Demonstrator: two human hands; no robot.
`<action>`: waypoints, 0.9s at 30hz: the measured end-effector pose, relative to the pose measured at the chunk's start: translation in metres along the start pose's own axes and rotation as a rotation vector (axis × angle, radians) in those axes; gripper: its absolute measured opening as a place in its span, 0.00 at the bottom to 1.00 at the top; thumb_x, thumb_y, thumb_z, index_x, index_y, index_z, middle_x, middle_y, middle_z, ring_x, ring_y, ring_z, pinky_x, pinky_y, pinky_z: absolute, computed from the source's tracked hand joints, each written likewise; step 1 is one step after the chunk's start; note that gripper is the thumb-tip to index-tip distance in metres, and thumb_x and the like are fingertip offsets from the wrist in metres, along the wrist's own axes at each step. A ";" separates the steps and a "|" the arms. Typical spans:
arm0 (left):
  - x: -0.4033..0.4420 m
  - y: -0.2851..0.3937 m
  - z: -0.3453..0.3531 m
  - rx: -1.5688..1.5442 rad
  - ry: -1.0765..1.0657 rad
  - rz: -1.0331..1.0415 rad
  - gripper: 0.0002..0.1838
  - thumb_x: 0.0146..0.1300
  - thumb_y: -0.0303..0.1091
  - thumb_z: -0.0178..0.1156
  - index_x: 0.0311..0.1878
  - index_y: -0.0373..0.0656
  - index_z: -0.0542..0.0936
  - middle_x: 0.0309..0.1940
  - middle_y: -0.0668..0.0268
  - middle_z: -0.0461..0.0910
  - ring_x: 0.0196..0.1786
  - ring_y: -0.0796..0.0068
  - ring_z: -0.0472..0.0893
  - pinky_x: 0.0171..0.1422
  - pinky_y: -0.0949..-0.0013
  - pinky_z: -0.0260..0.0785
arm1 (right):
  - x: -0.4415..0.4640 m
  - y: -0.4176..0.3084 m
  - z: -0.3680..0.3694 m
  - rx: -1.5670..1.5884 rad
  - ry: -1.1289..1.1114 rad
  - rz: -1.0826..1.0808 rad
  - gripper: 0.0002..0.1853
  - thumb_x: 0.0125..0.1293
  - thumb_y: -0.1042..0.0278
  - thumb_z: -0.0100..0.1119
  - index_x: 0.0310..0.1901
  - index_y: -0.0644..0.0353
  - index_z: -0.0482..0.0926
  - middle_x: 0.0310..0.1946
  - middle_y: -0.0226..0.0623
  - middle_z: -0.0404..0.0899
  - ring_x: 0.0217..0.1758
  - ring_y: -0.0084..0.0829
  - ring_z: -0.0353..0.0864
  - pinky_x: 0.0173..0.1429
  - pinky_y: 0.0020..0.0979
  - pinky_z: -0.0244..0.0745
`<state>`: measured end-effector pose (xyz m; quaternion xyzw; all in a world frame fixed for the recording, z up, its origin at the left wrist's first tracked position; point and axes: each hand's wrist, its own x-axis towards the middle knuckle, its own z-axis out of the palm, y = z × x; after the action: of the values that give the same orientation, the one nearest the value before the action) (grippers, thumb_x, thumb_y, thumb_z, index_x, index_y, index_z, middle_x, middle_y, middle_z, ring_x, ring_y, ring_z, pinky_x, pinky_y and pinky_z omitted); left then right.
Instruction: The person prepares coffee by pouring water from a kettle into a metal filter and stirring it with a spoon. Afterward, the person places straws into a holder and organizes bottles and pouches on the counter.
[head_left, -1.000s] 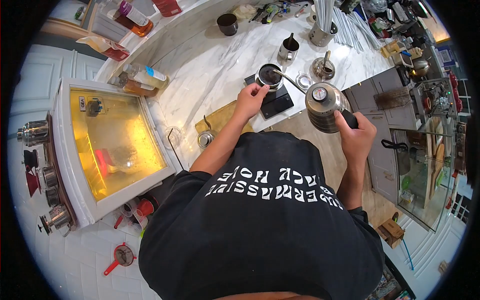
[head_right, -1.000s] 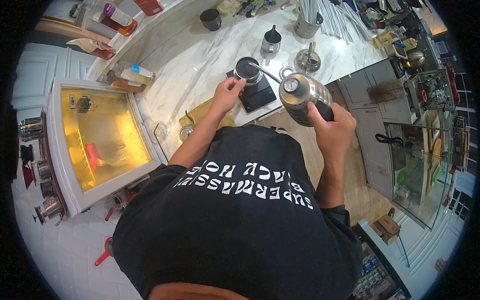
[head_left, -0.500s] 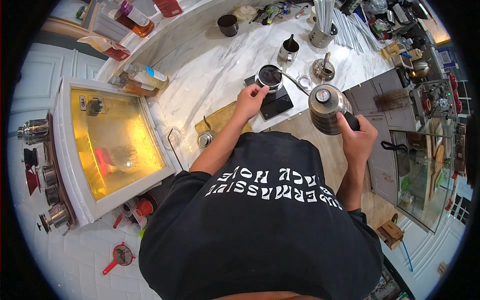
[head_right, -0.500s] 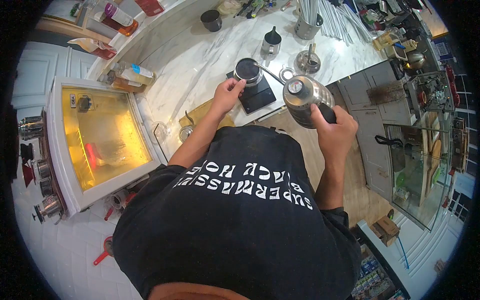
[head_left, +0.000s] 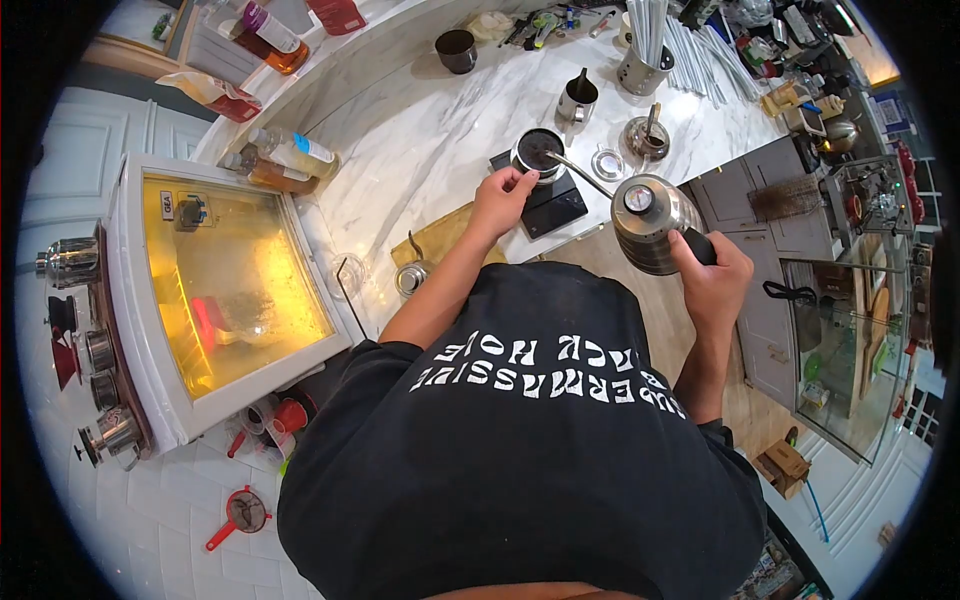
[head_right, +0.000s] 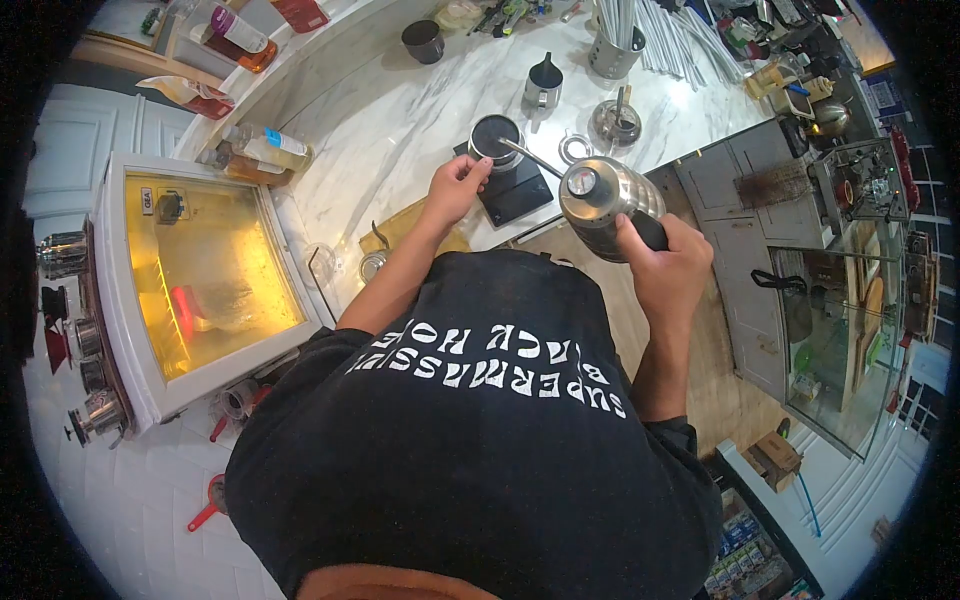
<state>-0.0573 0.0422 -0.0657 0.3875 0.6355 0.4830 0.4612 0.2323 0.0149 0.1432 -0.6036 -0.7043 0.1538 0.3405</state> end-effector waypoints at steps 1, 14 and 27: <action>0.000 0.000 0.000 -0.006 -0.002 0.007 0.21 0.71 0.48 0.67 0.30 0.40 0.80 0.23 0.72 0.80 0.27 0.83 0.73 0.33 0.71 0.66 | 0.000 -0.001 0.001 0.009 0.002 -0.012 0.22 0.56 0.61 0.78 0.21 0.67 0.74 0.16 0.44 0.72 0.18 0.38 0.69 0.28 0.39 0.63; 0.002 -0.001 0.001 0.066 0.024 0.003 0.21 0.70 0.49 0.68 0.30 0.39 0.82 0.23 0.70 0.80 0.27 0.81 0.74 0.34 0.69 0.67 | 0.006 0.005 -0.002 0.030 0.041 0.036 0.24 0.58 0.62 0.78 0.21 0.69 0.71 0.14 0.39 0.65 0.20 0.23 0.60 0.25 0.34 0.59; -0.004 0.009 0.004 0.054 0.043 -0.033 0.21 0.71 0.49 0.67 0.31 0.40 0.81 0.24 0.70 0.81 0.28 0.81 0.74 0.34 0.69 0.68 | 0.004 0.011 -0.002 0.092 -0.018 0.074 0.25 0.58 0.62 0.78 0.20 0.68 0.71 0.14 0.36 0.65 0.21 0.20 0.60 0.25 0.32 0.58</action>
<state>-0.0522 0.0415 -0.0569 0.3789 0.6644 0.4660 0.4449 0.2419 0.0213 0.1387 -0.6113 -0.6768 0.2040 0.3558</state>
